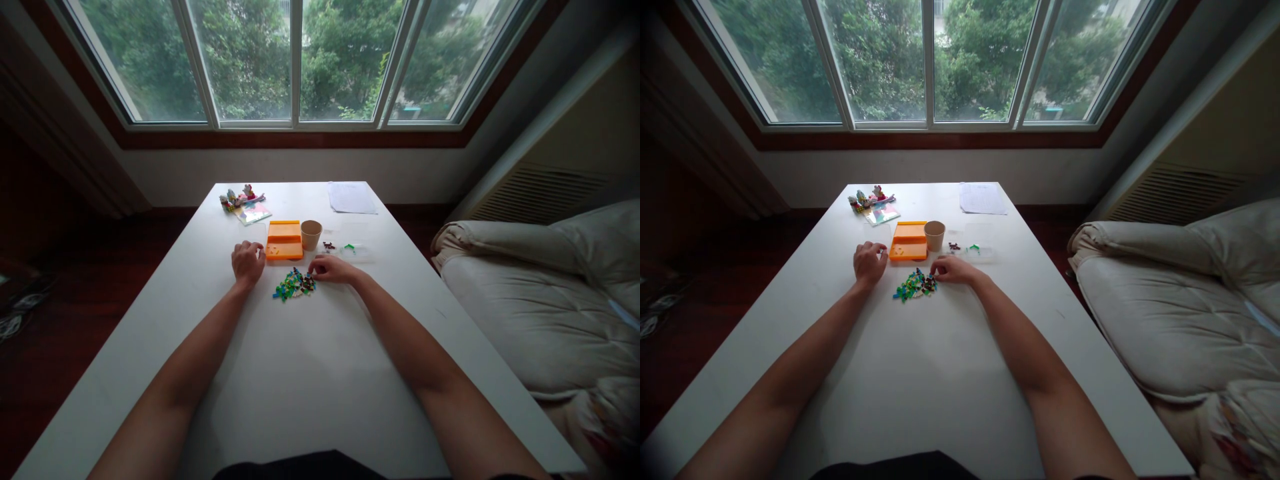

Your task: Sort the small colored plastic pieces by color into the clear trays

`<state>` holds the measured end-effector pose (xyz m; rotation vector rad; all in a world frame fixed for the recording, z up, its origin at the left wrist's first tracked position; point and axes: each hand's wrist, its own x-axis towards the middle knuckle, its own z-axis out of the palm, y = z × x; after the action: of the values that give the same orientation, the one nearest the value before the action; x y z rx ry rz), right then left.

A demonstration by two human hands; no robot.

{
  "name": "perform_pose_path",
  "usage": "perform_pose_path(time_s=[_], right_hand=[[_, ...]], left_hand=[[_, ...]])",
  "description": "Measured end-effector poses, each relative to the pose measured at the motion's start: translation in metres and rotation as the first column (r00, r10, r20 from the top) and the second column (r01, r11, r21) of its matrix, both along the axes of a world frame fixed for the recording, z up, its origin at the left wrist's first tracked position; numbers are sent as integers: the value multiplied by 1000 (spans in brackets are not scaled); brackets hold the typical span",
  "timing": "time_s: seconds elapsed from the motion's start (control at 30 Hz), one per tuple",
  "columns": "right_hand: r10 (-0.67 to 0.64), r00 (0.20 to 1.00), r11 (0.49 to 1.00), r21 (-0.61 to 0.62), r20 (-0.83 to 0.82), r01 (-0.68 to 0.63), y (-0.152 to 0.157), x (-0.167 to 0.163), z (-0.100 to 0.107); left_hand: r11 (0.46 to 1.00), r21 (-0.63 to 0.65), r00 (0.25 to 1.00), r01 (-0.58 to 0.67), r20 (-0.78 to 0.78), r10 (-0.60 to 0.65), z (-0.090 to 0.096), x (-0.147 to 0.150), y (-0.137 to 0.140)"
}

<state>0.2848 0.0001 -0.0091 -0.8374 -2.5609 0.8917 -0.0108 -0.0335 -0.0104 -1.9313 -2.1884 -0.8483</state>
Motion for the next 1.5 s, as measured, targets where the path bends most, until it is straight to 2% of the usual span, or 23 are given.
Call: perform_pose_path(time_s=[0.1,0.23,0.47,0.6,0.77,0.87,1.0,1.2,1.27,1.4,1.5], right_hand=[[-8,1000,999,33,11,8,0,-1,-3],[-18,1000,997,74,13,17,-1,-5,-5],[-46,997,969,244,66,29,-1,-15,-8],[-66,996,954,297,60,45,-1,-19,-10],[-144,990,936,323,-6,138,-5,-28,-9],[-246,962,900,342,-115,271,-12,-39,-1],[-380,899,823,365,-217,436,-16,-62,11],[-541,823,698,453,-173,554,0,-95,18],[-573,809,677,482,-130,557,7,-100,16],[-576,811,685,478,-106,549,12,-99,11],[-532,837,724,444,-126,528,11,-88,6]], left_hand=[[1000,21,1000,-10,-21,10,-1,-5,1],[999,-12,999,45,-4,-45,-5,-7,2],[992,-38,993,121,-8,-121,-9,-5,5],[990,-38,991,134,5,-134,-10,-7,6],[991,-22,991,135,8,-135,-13,-10,7],[991,-11,991,136,8,-136,-14,-11,7],[991,-14,991,136,20,-135,-14,-13,6],[991,8,991,132,14,-132,-9,-12,3],[990,9,990,143,5,-143,-7,-11,2],[982,24,983,185,-10,-185,-3,-9,0],[975,20,975,221,-12,-220,-3,-7,0]])
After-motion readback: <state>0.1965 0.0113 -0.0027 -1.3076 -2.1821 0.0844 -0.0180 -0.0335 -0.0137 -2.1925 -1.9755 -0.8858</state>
